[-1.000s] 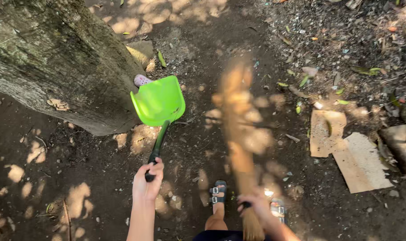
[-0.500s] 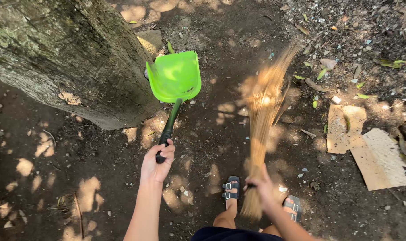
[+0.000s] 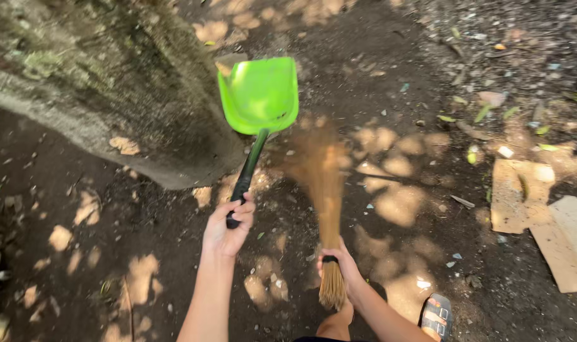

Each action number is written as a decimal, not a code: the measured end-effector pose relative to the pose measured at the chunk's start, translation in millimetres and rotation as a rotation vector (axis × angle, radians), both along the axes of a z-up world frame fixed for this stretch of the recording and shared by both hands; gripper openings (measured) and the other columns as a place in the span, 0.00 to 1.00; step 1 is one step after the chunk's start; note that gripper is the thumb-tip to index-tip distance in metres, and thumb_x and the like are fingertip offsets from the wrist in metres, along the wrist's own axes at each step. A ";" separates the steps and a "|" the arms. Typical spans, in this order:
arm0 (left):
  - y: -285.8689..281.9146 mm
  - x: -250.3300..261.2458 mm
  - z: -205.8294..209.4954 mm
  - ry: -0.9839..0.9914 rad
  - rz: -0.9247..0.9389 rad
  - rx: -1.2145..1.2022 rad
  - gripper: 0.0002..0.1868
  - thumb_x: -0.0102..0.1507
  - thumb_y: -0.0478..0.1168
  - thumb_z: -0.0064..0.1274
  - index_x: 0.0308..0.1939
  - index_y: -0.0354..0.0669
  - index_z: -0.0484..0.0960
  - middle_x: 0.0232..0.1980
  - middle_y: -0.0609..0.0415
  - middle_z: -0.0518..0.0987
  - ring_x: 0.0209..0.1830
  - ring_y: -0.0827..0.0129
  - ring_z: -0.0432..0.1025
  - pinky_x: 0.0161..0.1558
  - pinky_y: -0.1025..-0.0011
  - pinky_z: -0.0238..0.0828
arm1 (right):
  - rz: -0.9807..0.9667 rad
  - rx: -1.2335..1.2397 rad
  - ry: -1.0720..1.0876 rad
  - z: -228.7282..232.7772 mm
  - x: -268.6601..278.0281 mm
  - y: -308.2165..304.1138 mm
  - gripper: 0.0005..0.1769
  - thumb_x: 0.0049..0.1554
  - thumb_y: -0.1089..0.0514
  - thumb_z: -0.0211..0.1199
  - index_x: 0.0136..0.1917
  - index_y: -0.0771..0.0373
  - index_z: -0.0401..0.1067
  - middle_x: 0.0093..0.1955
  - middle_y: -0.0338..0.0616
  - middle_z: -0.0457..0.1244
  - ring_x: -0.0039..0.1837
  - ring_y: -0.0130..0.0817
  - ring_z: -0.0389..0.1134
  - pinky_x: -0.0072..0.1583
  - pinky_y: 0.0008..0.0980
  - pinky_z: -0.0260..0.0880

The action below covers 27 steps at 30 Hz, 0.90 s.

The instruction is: The person sweeps dirt and debris from a dirt ground using a handheld broom while holding a dustpan in the other hand.

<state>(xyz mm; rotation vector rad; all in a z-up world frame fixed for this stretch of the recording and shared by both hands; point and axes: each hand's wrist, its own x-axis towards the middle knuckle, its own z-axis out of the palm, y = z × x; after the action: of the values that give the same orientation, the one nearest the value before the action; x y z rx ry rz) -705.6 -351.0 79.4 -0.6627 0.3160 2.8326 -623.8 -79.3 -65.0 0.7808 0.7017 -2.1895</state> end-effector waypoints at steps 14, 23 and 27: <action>-10.5 17.6 11.2 0.013 0.079 0.024 0.24 0.61 0.23 0.44 0.60 0.22 0.58 0.50 0.41 0.69 0.34 0.73 0.65 0.29 0.79 0.69 | 0.276 -0.043 0.007 -76.8 -61.7 -27.6 0.22 0.52 0.61 0.63 0.56 0.72 0.61 0.38 0.51 0.66 0.37 0.41 0.70 0.40 0.39 0.76; -12.0 24.2 -5.0 0.100 0.076 0.043 0.21 0.63 0.23 0.43 0.59 0.22 0.60 0.47 0.46 0.67 0.34 0.73 0.64 0.30 0.79 0.69 | -0.131 0.416 0.057 36.0 -24.4 15.6 0.60 0.48 0.72 0.57 0.82 0.29 0.35 0.35 0.51 0.61 0.33 0.42 0.66 0.35 0.43 0.69; 9.5 3.7 -10.9 -0.012 0.149 0.156 0.21 0.61 0.24 0.42 0.58 0.19 0.60 0.47 0.43 0.69 0.34 0.73 0.64 0.31 0.79 0.70 | 0.053 0.244 0.167 -3.0 11.4 47.7 0.62 0.45 0.71 0.58 0.84 0.34 0.38 0.35 0.47 0.64 0.30 0.42 0.67 0.34 0.41 0.71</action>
<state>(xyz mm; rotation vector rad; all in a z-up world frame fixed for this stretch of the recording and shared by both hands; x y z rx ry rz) -702.0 -341.5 68.5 -0.6960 0.0437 2.9530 -612.4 -31.7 -68.0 0.6956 1.0769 -2.1630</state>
